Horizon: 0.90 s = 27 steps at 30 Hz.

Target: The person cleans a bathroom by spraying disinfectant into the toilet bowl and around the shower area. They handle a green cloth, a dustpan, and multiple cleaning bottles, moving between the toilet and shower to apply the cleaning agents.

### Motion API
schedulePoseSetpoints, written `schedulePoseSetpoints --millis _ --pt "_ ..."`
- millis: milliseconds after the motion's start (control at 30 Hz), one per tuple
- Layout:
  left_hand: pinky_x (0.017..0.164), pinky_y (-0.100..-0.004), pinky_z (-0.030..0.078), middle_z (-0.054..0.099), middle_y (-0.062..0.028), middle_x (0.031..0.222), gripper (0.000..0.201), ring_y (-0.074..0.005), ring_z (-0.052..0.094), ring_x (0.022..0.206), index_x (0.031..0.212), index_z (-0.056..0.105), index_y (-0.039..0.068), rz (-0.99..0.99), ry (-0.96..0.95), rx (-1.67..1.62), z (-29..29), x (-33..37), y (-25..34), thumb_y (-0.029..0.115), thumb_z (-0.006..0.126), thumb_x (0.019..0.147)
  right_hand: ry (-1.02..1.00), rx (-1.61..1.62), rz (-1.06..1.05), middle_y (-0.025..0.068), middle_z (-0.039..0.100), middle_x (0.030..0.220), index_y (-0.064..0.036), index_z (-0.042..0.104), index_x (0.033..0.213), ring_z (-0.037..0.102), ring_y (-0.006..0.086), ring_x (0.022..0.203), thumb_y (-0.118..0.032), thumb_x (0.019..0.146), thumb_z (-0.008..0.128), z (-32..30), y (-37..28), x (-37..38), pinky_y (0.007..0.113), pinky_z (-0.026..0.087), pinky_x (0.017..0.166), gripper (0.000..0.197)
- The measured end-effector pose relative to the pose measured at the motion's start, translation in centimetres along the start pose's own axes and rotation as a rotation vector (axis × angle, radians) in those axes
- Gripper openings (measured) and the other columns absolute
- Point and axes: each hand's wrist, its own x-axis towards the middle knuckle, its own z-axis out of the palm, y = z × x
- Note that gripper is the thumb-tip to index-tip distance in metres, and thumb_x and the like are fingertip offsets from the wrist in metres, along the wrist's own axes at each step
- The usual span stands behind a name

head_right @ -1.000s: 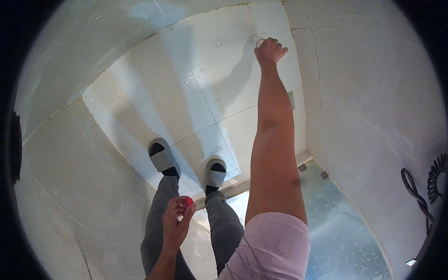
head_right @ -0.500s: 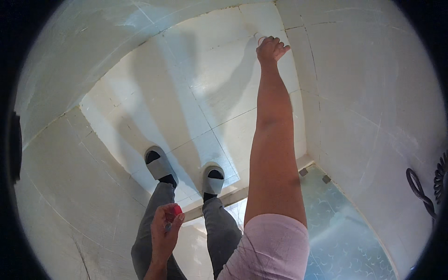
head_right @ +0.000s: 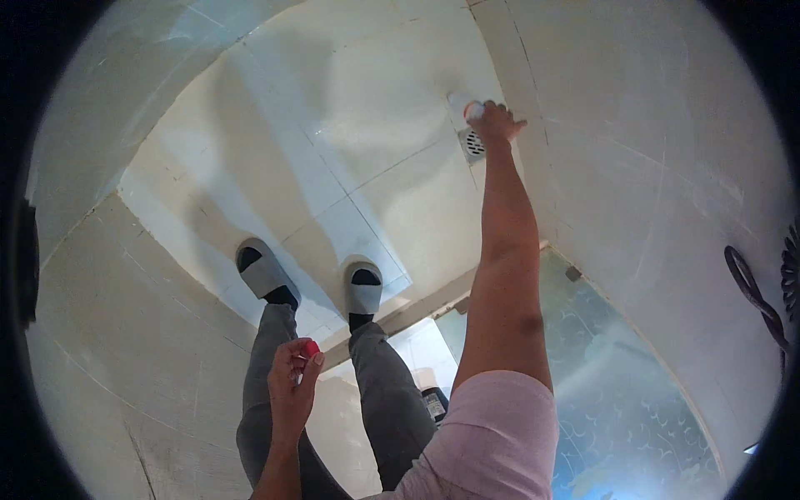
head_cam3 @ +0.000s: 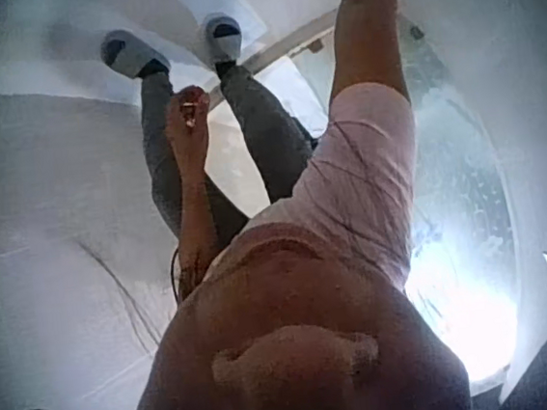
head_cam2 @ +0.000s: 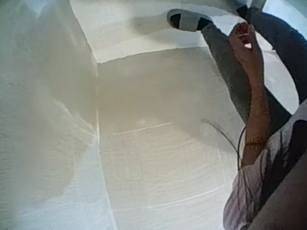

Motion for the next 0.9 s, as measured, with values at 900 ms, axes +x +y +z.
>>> schedulePoseSetpoints --millis 900 --pt "0.061 -0.0239 0.045 0.058 -0.0092 0.088 0.029 -0.0128 0.055 0.07 0.101 0.051 -0.001 -0.051 -0.059 0.058 5.2 -1.5 -4.4 0.019 0.062 0.083 0.092 0.146 -0.39 0.0083 0.06 0.087 -0.0092 0.062 0.082 0.061 0.0227 0.078 -0.021 0.064 0.06 7.1 -3.9 -15.6 0.045 0.026 0.091 0.022"
